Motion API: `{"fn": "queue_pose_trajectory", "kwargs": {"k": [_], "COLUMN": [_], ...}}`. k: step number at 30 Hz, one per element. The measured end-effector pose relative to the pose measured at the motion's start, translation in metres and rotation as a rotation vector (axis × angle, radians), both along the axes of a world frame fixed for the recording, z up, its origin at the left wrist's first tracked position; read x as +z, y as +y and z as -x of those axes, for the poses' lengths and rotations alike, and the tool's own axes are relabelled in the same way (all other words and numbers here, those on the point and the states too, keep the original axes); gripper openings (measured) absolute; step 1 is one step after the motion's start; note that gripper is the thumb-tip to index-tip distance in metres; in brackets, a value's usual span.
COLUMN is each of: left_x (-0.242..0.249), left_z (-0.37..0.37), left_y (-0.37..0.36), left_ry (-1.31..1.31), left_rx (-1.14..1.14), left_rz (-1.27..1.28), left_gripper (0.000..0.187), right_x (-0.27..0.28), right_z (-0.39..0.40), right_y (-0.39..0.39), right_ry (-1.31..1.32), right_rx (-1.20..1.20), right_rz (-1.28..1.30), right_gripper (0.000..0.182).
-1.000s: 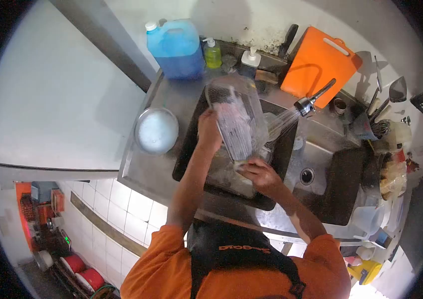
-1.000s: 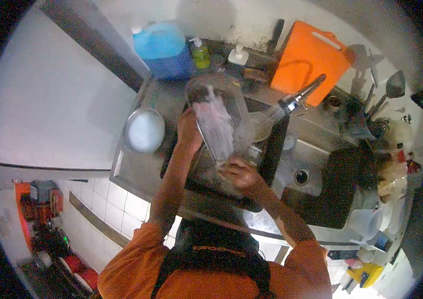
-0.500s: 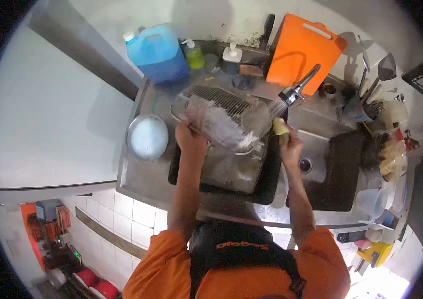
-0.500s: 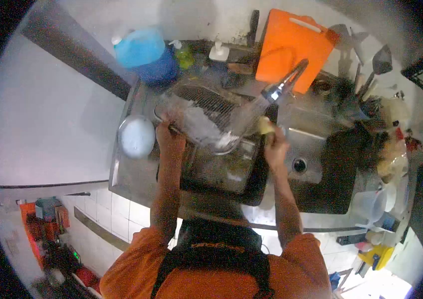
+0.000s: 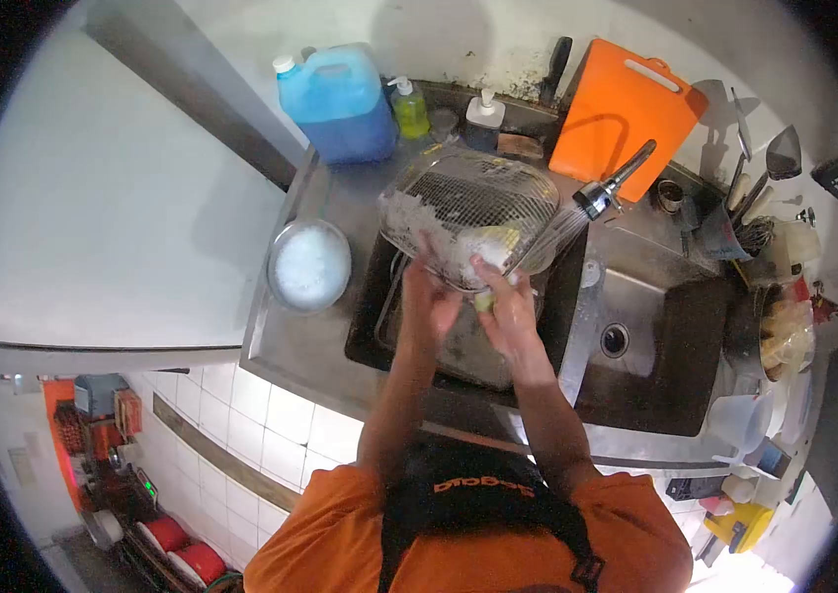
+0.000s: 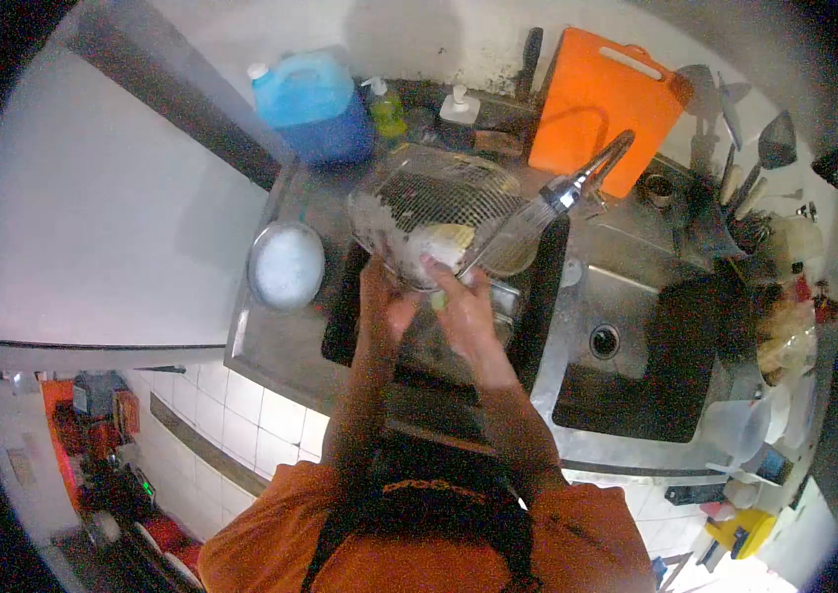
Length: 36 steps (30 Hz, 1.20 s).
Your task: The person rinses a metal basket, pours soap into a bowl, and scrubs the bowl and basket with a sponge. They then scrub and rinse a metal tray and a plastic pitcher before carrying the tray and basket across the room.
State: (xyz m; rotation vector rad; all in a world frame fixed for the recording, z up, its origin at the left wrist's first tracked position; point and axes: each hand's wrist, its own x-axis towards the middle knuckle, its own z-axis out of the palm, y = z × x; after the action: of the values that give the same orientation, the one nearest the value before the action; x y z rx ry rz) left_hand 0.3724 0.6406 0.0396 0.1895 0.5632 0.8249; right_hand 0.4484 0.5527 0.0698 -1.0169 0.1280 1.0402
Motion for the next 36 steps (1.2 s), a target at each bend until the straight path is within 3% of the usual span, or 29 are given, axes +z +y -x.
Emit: {"fn": "queue_pose_trajectory", "kwargs": {"k": [1, 4, 6, 9, 11, 13, 15, 19, 20, 21, 23, 24, 25, 27, 28, 30, 31, 33, 35, 36], "left_x": [-0.009, -0.018, -0.018, -0.049, -0.046, -0.032, -0.023, -0.014, -0.02, -0.022, -0.019, -0.022, -0.025, -0.035, -0.035, -0.022, -0.022, -0.02, -0.037, -0.046], "left_z": [0.001, 0.001, -0.004, -0.011, -0.009, -0.009, -0.011, 0.001, -0.001, -0.002, -0.003, -0.001, 0.002, 0.005, 0.007, 0.006, 0.005, 0.0, 0.003, 0.007], "left_y": [-0.006, -0.017, -0.017, -0.001, 0.001, 0.004, 0.002, -0.01, -0.011, -0.013, -0.014, -0.015, -0.016, -0.005, -0.002, 0.004, -0.003, -0.01, -0.001, 0.002], "left_ry": [0.011, -0.043, -0.122, -0.275, 0.093, 0.147, -0.104, -0.109, -0.139, -0.169, 0.05, 0.062, 0.075, -0.11, -0.04, 0.087, 0.005, -0.163, -0.172, -0.173], "left_rx": [-0.006, 0.013, 0.028, -0.068, -0.074, -0.084, -0.104, -0.117, -0.097, -0.077, -0.02, -0.021, -0.023, -0.078, -0.097, -0.136, -0.087, 0.019, -0.086, -0.139], "left_rz": [-0.029, -0.221, -0.4, -0.41, -0.659, -0.623, -0.288, -0.366, -0.362, -0.355, -0.629, -0.655, -0.681, -0.534, -0.389, -0.099, -0.171, -0.336, -0.288, -0.258], "left_gripper": [0.04, 0.04, 0.041, 0.048, 0.051, 0.051, 0.049, 0.047, 0.046, 0.045, 0.043, 0.043, 0.042, 0.041, 0.041, 0.041, 0.04, 0.039, 0.038, 0.038], "right_x": [-0.001, -0.024, -0.022, -0.031, -0.052, -0.052, -0.032, -0.006, -0.012, -0.021, -0.041, -0.049, -0.053, -0.044, -0.042, -0.026, -0.021, -0.043, -0.046, -0.044], "right_z": [0.001, -0.026, -0.021, -0.006, 0.003, -0.004, -0.02, -0.054, -0.057, -0.05, -0.023, -0.008, -0.008, -0.021, -0.034, -0.039, -0.038, -0.011, 0.027, 0.018], "right_y": [0.0, 0.003, 0.005, 0.005, -0.001, -0.008, -0.014, -0.009, -0.005, -0.009, -0.016, -0.016, -0.02, -0.02, -0.022, -0.009, -0.005, -0.001, 0.005, -0.003], "right_ry": [-0.003, -0.092, -0.128, -0.259, -0.444, -0.484, -0.38, 0.075, 0.099, -0.024, -0.271, -0.13, -0.153, -0.211, -0.146, 0.013, 0.089, -0.155, -0.44, -0.437], "right_rx": [-0.004, 0.006, -0.045, -0.05, 0.013, 0.116, 0.174, -0.005, -0.007, 0.07, 0.222, 0.221, 0.201, 0.164, 0.145, 0.01, -0.052, -0.075, -0.139, 0.003], "right_rz": [0.051, -0.197, -0.164, -0.009, 0.018, 0.02, 0.074, -0.101, -0.103, -0.048, 0.049, 0.003, 0.073, 0.196, -0.036, -0.092, -0.119, -0.124, -0.117, -0.038], "right_gripper": [0.053, 0.04, 0.04, 0.044, 0.051, 0.038, 0.031, 0.034, 0.042, 0.041, 0.039, 0.038, 0.037, 0.035, 0.034, 0.033, 0.033, 0.033, 0.033, 0.031]}}
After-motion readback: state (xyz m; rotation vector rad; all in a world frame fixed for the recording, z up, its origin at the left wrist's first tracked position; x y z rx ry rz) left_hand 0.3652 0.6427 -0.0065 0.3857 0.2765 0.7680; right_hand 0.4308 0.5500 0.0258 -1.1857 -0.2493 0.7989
